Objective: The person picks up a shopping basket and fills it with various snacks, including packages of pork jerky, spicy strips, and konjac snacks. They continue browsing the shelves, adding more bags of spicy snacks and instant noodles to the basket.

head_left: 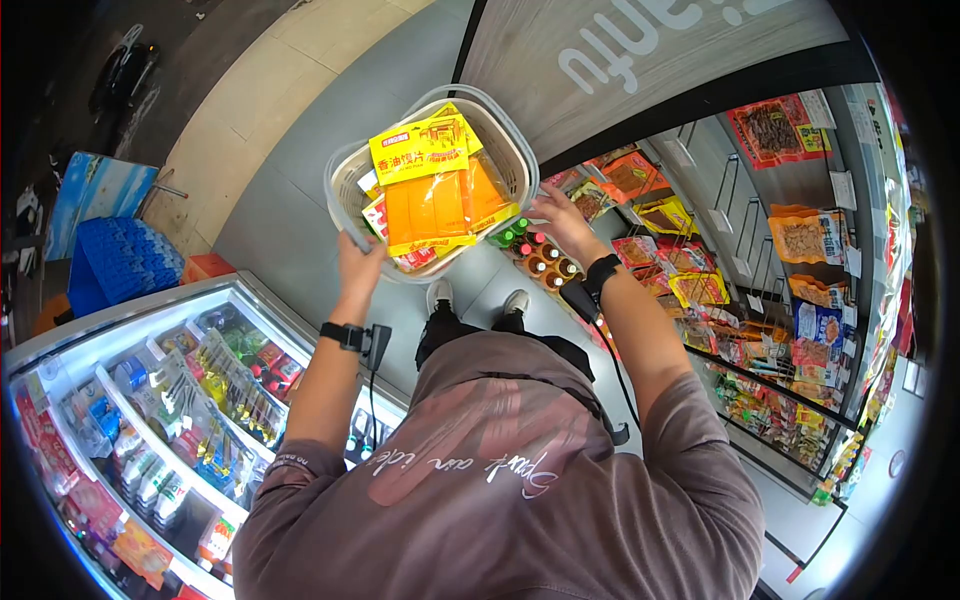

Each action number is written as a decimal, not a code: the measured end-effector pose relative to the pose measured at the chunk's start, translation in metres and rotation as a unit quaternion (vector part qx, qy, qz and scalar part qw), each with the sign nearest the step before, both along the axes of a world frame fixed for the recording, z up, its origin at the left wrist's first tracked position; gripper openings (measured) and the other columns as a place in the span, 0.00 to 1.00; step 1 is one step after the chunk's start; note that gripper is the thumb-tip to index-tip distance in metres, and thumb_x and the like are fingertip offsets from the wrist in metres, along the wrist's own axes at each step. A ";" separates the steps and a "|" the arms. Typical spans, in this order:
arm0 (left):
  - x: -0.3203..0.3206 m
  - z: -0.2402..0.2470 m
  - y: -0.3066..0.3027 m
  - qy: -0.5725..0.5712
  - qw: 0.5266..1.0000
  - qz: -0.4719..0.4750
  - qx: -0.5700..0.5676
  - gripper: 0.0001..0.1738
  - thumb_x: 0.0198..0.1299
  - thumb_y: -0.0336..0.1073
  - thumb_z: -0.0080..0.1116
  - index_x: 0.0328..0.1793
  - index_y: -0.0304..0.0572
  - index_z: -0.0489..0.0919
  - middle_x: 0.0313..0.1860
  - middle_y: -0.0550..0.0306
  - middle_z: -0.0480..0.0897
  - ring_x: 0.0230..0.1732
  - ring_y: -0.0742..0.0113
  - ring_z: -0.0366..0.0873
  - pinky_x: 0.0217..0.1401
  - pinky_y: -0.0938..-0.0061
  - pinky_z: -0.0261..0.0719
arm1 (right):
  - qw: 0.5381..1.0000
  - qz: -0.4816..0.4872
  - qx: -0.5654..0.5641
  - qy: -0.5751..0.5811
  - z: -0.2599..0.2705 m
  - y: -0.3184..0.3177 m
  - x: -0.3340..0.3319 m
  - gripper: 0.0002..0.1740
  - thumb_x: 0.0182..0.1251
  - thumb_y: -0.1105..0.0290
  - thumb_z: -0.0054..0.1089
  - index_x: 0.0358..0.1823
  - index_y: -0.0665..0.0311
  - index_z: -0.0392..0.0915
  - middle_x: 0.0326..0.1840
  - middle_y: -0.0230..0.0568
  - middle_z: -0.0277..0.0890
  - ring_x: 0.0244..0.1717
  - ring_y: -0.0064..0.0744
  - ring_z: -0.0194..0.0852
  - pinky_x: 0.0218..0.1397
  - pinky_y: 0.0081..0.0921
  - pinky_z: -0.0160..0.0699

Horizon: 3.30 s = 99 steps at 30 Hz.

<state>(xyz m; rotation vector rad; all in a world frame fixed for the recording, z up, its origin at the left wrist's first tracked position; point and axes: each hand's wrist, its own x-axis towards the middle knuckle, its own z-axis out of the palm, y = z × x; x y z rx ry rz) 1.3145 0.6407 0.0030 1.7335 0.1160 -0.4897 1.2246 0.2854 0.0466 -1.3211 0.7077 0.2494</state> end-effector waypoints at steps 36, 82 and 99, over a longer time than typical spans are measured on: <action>-0.111 0.024 0.061 0.129 0.982 0.135 -0.022 0.13 0.62 0.29 0.49 0.53 0.37 0.74 0.37 0.60 0.79 0.40 0.71 0.79 0.41 0.76 0.76 | 0.959 0.163 -0.209 0.101 -0.056 0.079 0.099 0.18 0.51 0.62 0.72 0.34 0.72 0.82 0.30 0.46 0.83 0.29 0.34 0.82 0.38 0.28 0.79; -0.054 0.072 -0.132 0.154 0.926 -0.346 -0.014 0.20 0.65 0.32 0.51 0.62 0.35 0.68 0.55 0.47 0.79 0.49 0.61 0.81 0.48 0.69 0.80 | 0.917 -0.308 -0.190 -0.166 -0.024 -0.132 -0.163 0.19 0.69 0.77 0.53 0.61 0.71 0.69 0.50 0.40 0.78 0.48 0.26 0.76 0.53 0.23 0.73; -0.070 0.110 -0.155 0.172 0.961 -0.214 0.027 0.18 0.66 0.32 0.50 0.61 0.36 0.69 0.52 0.50 0.81 0.47 0.62 0.82 0.46 0.72 0.78 | 0.908 -0.332 -0.080 -0.241 -0.026 -0.162 -0.120 0.17 0.71 0.77 0.50 0.59 0.72 0.68 0.53 0.41 0.76 0.52 0.27 0.73 0.56 0.23 0.71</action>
